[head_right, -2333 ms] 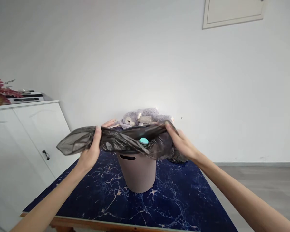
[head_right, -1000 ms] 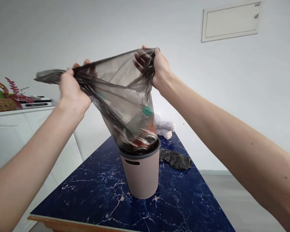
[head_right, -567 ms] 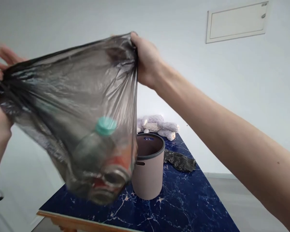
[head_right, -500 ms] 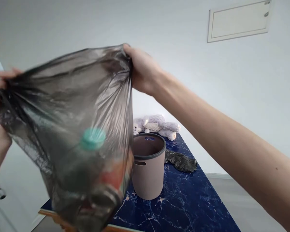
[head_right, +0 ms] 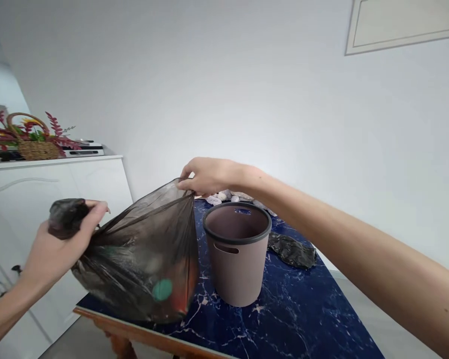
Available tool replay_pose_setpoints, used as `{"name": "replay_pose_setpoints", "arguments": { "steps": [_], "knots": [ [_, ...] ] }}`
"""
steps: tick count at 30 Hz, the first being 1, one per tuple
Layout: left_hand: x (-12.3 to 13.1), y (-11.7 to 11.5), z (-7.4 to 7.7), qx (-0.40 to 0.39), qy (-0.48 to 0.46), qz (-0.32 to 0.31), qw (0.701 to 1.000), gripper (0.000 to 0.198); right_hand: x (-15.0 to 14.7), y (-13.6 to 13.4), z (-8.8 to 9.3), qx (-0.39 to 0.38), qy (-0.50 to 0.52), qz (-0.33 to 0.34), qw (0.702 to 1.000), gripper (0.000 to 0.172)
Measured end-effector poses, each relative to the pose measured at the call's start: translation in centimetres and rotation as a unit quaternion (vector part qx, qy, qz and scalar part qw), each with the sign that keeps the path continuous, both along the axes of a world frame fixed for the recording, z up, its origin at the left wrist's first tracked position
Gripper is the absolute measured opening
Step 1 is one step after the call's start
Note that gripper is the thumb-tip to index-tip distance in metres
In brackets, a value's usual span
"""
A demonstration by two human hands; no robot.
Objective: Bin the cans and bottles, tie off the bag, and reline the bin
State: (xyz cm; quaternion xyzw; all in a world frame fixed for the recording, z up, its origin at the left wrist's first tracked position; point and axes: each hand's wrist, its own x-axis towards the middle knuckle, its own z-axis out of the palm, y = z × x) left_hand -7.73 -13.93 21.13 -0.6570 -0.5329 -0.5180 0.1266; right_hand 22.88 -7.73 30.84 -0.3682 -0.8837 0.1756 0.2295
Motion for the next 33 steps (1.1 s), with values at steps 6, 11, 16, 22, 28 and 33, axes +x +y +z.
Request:
{"name": "replay_pose_setpoints", "arguments": {
  "steps": [6, 11, 16, 22, 28, 33],
  "knots": [
    [-0.4, 1.0, -1.5, -0.052, 0.075, 0.050, 0.995, 0.053, -0.8, 0.7, -1.6, -0.151, 0.162, 0.042, 0.974, 0.026],
    [4.0, 2.2, -2.3, -0.102, 0.076, -0.026, 0.992, 0.101, -5.1, 0.7, -3.5, -0.200, 0.244, 0.092, 0.945, 0.022],
    [7.5, 3.8, -3.7, -0.120, 0.005, -0.116, 0.986, 0.039, -7.1, 0.1, -4.4, -0.213, 0.266, 0.110, 0.934, 0.023],
    [6.3, 3.2, -3.6, -0.054, -0.028, -0.120, 0.991, 0.042, -3.8, -1.6, -8.1, -0.115, 0.370, 0.088, 0.918, 0.090],
    [4.9, 1.3, -3.8, -0.104, -0.022, -0.095, 0.990, 0.058, -4.5, -2.6, -15.2, -0.127, 0.318, 0.068, 0.937, 0.142],
    [5.3, 0.8, -3.9, -0.131, -0.025, -0.108, 0.985, 0.048, -9.3, -1.2, -17.8, -0.179, 0.354, 0.230, 0.889, 0.088]
  ]
}}
